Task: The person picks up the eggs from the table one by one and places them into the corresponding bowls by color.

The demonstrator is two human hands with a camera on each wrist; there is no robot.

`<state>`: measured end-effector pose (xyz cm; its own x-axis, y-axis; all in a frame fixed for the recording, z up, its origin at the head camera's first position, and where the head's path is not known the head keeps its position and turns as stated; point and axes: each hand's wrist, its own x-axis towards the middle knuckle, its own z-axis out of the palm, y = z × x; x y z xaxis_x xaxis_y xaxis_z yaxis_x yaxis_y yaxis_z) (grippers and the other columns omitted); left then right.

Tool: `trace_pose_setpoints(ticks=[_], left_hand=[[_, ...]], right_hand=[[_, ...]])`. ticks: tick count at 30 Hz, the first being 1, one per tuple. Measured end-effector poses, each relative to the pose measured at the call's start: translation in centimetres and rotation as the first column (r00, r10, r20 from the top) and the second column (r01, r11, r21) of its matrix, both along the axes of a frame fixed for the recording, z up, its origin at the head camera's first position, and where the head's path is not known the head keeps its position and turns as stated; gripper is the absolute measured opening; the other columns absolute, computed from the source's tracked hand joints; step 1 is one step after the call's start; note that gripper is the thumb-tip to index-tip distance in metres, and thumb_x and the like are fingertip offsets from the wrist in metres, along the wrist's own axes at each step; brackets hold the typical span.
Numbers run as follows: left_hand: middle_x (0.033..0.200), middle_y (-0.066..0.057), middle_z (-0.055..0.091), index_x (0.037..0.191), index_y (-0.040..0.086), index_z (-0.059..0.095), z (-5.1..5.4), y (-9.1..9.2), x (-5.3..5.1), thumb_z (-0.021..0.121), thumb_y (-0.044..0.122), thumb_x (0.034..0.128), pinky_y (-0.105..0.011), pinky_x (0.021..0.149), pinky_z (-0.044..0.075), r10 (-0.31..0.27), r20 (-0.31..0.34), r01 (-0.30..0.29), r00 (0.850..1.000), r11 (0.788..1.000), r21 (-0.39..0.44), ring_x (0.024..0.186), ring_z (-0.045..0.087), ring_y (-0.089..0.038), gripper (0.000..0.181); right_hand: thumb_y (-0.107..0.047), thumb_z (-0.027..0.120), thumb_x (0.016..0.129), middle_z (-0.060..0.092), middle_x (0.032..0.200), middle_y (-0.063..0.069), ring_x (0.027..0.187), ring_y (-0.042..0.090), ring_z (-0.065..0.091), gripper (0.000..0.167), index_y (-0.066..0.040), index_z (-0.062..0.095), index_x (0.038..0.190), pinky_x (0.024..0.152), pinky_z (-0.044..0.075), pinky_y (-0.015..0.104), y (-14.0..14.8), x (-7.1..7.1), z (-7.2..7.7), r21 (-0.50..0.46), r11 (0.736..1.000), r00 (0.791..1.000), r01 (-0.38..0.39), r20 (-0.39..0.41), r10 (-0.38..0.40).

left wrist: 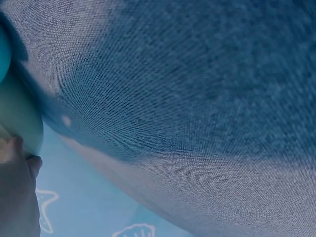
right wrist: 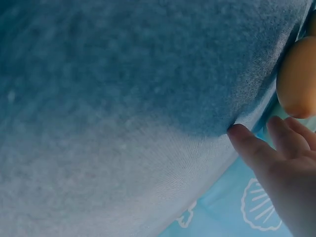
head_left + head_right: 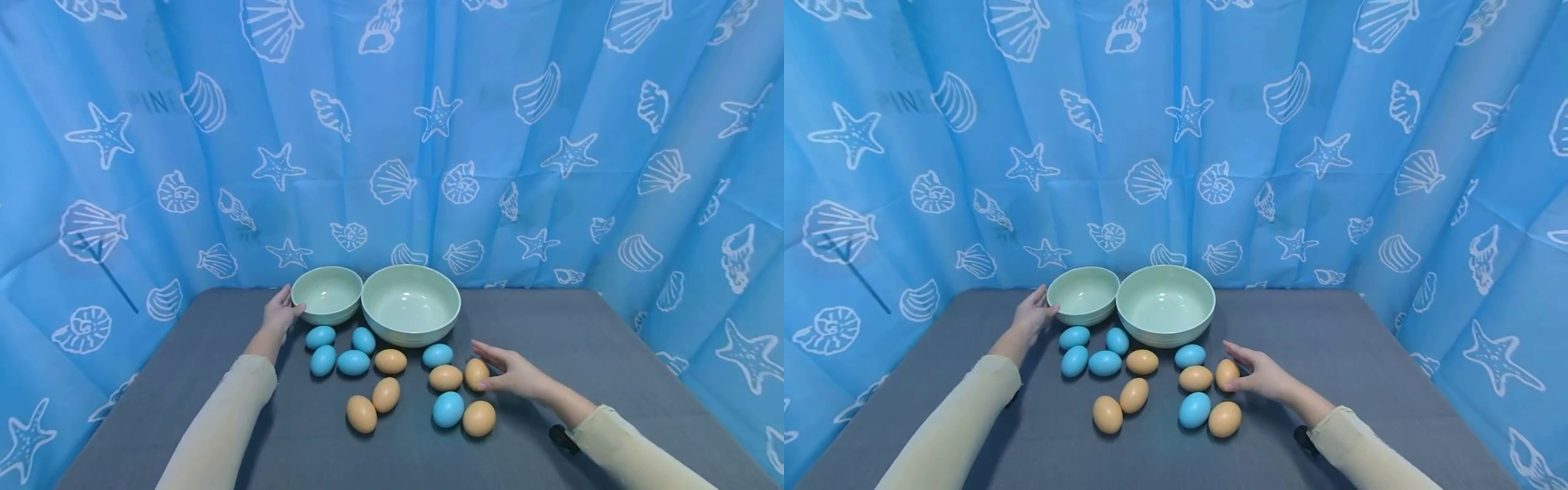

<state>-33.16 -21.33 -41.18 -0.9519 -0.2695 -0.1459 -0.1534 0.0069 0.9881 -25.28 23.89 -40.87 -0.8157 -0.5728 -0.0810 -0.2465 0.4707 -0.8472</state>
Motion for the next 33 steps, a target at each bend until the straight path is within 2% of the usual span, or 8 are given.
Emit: trace_pose_setpoints(ticks=[6,7,9,13,14,16,23,33], left_hand=[[0.160,-0.010,0.016,0.156,0.013,0.017,0.19,0.17,-0.32,0.053,-0.002,0.0984,-0.037,0.113,0.031,0.013,0.012,-0.013,1.000,1.000,0.017,0.146,0.017,-0.025,0.069],[0.159,-0.010,0.017,0.155,0.013,0.019,0.10,0.19,-0.34,0.056,-0.001,0.0968,-0.032,0.110,0.036,0.024,-0.004,-0.024,1.000,0.999,0.023,0.145,0.018,-0.025,0.071],[0.159,-0.010,0.017,0.155,0.013,0.020,0.19,0.22,-0.38,0.056,-0.001,0.0967,-0.031,0.110,0.037,0.029,-0.003,-0.029,1.000,0.999,0.033,0.145,0.018,-0.025,0.070],[0.159,-0.010,0.018,0.155,0.013,0.020,0.14,0.16,-0.25,0.056,-0.001,0.0968,-0.033,0.110,0.037,0.034,-0.002,-0.034,0.999,0.999,0.034,0.145,0.019,-0.026,0.070],[0.160,-0.010,0.017,0.156,0.013,0.018,0.20,0.13,-0.27,0.052,-0.002,0.0983,-0.038,0.113,0.033,0.025,0.014,-0.025,1.000,0.999,0.034,0.145,0.018,-0.026,0.068],[0.159,-0.010,0.017,0.156,0.013,0.018,0.13,0.11,-0.18,0.052,-0.003,0.0983,-0.040,0.112,0.032,0.023,0.011,-0.023,1.000,0.999,0.032,0.145,0.018,-0.026,0.068],[0.159,-0.011,0.017,0.156,0.012,0.018,0.36,0.13,-0.03,0.052,-0.002,0.0985,-0.041,0.113,0.032,0.018,0.008,-0.018,1.000,0.999,0.027,0.145,0.017,-0.027,0.068],[0.160,-0.010,0.017,0.156,0.013,0.017,0.15,0.15,0.22,0.052,0.002,0.0995,-0.042,0.114,0.030,0.011,0.029,-0.011,1.000,1.000,0.006,0.145,0.018,-0.028,0.067]], right_hand=[[-0.017,0.072,0.090,0.029,0.148,0.034,0.136,0.051,0.027,0.079,0.012,0.026,0.147,0.107,0.029,0.063,-0.23,-0.21,-0.16,0.025,0.999,1.000,0.022,-0.018,-0.022],[-0.017,0.073,0.089,0.030,0.148,0.034,0.136,0.051,0.027,0.079,0.012,0.028,0.147,0.107,0.030,0.062,-0.28,-0.23,-0.17,0.030,0.999,0.999,0.031,-0.023,-0.031],[-0.017,0.074,0.088,0.031,0.148,0.033,0.135,0.050,0.028,0.078,0.012,0.030,0.146,0.107,0.031,0.062,-0.34,-0.27,-0.24,0.039,0.998,0.998,0.048,-0.034,-0.047],[-0.016,0.075,0.086,0.034,0.147,0.033,0.135,0.050,0.031,0.078,0.012,0.032,0.145,0.106,0.034,0.060,-0.52,-0.19,-0.33,0.055,0.996,0.997,0.071,-0.038,-0.069],[-0.016,0.076,0.086,0.034,0.147,0.033,0.134,0.050,0.031,0.077,0.012,0.033,0.144,0.106,0.035,0.060,-0.57,-0.18,-0.36,0.059,0.995,0.997,0.075,-0.039,-0.073],[-0.015,0.076,0.085,0.036,0.145,0.033,0.133,0.050,0.033,0.076,0.013,0.035,0.143,0.105,0.036,0.059,-0.68,-0.18,-0.42,0.067,0.994,0.996,0.085,-0.041,-0.083],[-0.012,0.079,0.082,0.043,0.141,0.032,0.130,0.048,0.040,0.073,0.013,0.041,0.140,0.102,0.042,0.056,-0.94,-0.30,-0.38,0.093,0.988,0.992,0.124,-0.050,-0.119],[-0.008,0.080,0.080,0.047,0.138,0.032,0.128,0.047,0.043,0.072,0.014,0.044,0.138,0.100,0.045,0.052,-0.94,-0.36,0.24,0.086,0.985,0.989,0.148,0.001,-0.148]])
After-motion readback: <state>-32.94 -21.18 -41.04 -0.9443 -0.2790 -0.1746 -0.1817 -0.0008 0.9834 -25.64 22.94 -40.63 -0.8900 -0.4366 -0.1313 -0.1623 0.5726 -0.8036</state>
